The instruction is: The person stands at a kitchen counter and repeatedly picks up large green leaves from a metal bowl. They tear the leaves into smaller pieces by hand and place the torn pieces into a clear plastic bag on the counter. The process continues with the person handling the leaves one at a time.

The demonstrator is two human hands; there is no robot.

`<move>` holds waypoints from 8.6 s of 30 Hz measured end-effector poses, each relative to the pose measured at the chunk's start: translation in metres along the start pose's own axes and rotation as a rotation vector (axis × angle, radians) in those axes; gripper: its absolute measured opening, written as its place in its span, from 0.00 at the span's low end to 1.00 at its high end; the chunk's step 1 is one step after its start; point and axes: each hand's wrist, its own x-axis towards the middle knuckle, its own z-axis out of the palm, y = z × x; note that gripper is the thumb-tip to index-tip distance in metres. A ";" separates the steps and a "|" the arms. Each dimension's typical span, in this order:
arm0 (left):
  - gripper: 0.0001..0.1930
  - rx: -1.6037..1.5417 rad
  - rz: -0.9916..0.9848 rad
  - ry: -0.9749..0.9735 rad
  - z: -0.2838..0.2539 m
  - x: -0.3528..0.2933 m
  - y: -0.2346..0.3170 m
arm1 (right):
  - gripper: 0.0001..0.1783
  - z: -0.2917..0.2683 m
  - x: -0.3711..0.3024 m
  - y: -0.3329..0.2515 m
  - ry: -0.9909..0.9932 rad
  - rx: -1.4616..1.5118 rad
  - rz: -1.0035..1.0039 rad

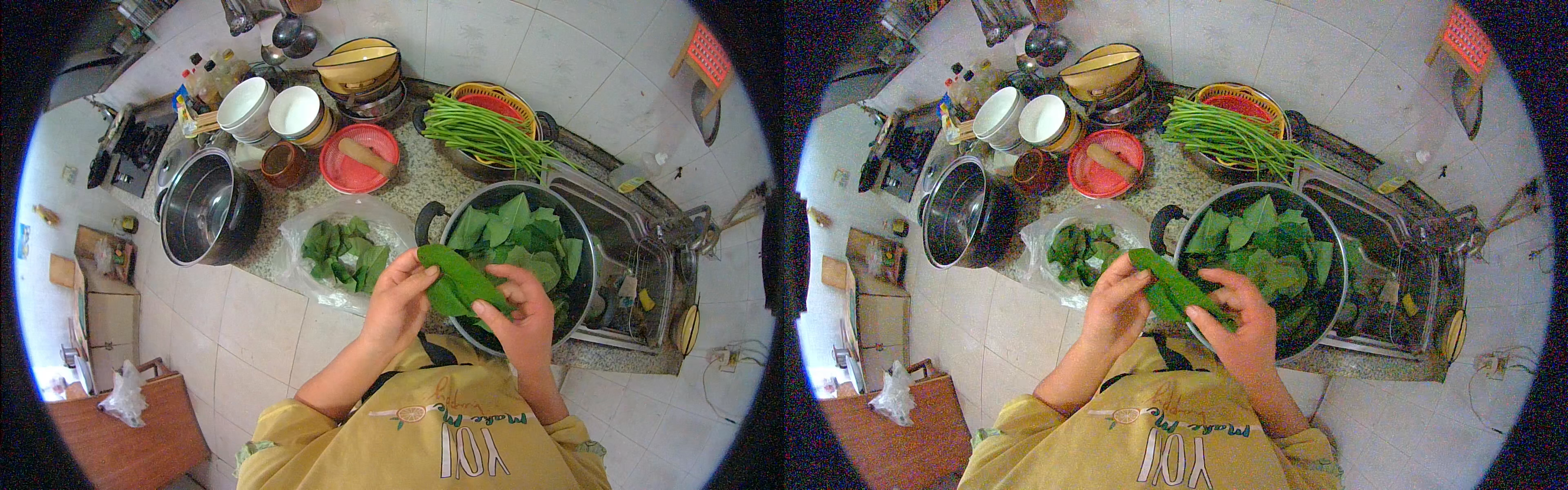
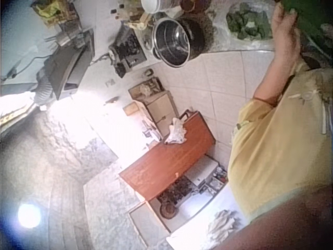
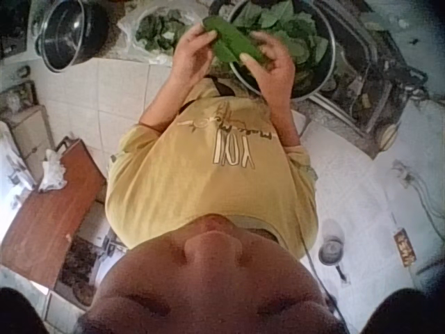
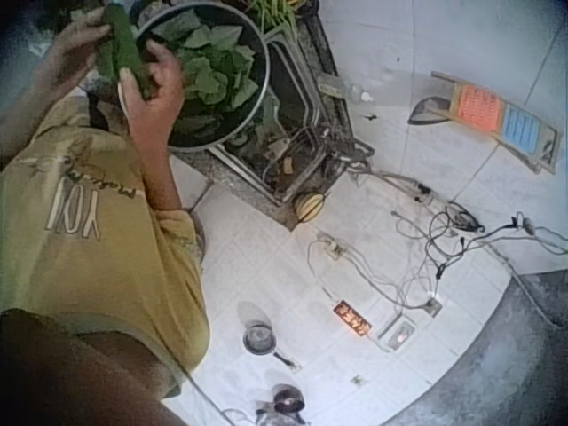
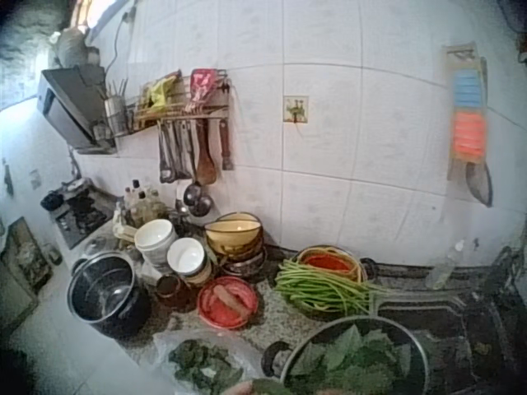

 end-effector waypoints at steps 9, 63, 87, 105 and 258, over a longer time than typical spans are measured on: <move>0.10 0.762 0.188 -0.021 0.008 -0.005 0.000 | 0.31 0.001 0.008 -0.003 -0.052 -0.041 -0.208; 0.06 1.178 0.843 -0.271 0.004 0.000 0.010 | 0.09 -0.244 -0.016 0.179 1.057 -0.591 0.063; 0.06 1.343 1.072 -0.371 0.018 -0.018 0.006 | 0.11 -0.033 0.007 -0.008 0.112 -0.449 -0.815; 0.15 1.294 0.962 -0.286 0.029 -0.017 -0.005 | 0.11 -0.040 0.005 -0.014 0.197 -0.390 -0.843; 0.10 0.769 -0.193 -0.178 -0.001 0.002 -0.042 | 0.18 -0.235 -0.001 0.112 0.991 -0.212 -0.081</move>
